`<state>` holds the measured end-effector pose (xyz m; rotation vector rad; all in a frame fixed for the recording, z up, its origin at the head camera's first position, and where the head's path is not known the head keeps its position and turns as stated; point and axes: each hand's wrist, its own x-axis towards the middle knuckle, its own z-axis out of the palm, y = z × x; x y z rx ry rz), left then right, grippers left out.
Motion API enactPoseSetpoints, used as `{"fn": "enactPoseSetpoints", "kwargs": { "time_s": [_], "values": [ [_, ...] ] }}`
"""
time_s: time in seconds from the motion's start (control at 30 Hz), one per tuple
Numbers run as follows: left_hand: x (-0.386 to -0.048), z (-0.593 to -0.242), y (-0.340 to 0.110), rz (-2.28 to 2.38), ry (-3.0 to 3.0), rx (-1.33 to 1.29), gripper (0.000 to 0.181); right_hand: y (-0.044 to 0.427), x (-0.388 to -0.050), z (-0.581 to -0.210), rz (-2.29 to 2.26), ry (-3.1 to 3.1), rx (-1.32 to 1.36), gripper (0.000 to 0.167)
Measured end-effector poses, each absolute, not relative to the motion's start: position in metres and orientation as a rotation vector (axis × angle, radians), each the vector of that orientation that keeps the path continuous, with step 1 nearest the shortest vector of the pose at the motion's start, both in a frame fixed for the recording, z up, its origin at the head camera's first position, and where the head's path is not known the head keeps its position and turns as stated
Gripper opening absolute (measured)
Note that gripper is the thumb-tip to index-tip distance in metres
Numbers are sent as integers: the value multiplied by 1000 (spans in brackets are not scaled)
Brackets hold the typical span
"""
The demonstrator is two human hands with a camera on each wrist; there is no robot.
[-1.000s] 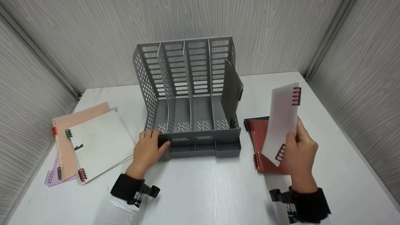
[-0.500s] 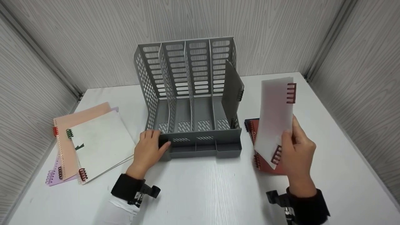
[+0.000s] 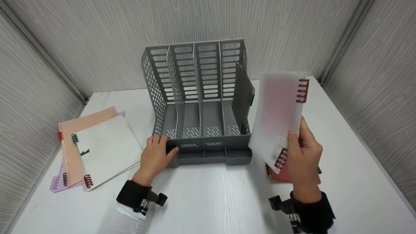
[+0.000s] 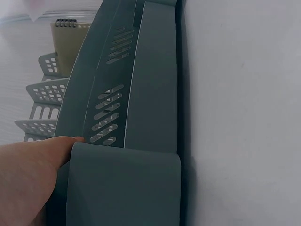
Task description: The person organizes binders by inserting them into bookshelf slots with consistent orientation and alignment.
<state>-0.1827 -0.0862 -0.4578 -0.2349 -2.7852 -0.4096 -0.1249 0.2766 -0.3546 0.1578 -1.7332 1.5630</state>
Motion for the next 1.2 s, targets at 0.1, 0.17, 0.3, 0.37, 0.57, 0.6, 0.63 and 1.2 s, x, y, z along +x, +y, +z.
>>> {"fn": "enactPoseSetpoints", "kwargs": {
  "time_s": [0.1,0.17,0.3,0.37,0.57,0.6,0.63,1.2],
  "values": [
    [-182,-457,-86,-418,-2793,-229,53,272,-127,-354,1739,-1589,203,38],
    [-182,-457,-86,-421,-2794,-228,53,269,-129,-354,1783,-1553,248,37],
    [-182,-455,-86,-415,-2774,-226,53,262,-133,-352,1820,-1559,288,37],
    [-183,-455,-86,-409,-2763,-230,52,259,-137,-352,1806,-1582,302,37],
    [-182,-456,-86,-416,-2784,-234,50,248,-154,-356,1792,-1593,349,39],
    [-182,-456,-86,-422,-2788,-232,50,246,-157,-356,1786,-1605,351,39],
    [-182,-456,-86,-424,-2790,-230,50,244,-160,-356,1794,-1611,352,40],
    [-183,-457,-85,-438,-2810,-209,52,219,-229,-390,1215,-1881,261,41]
  ]
}}
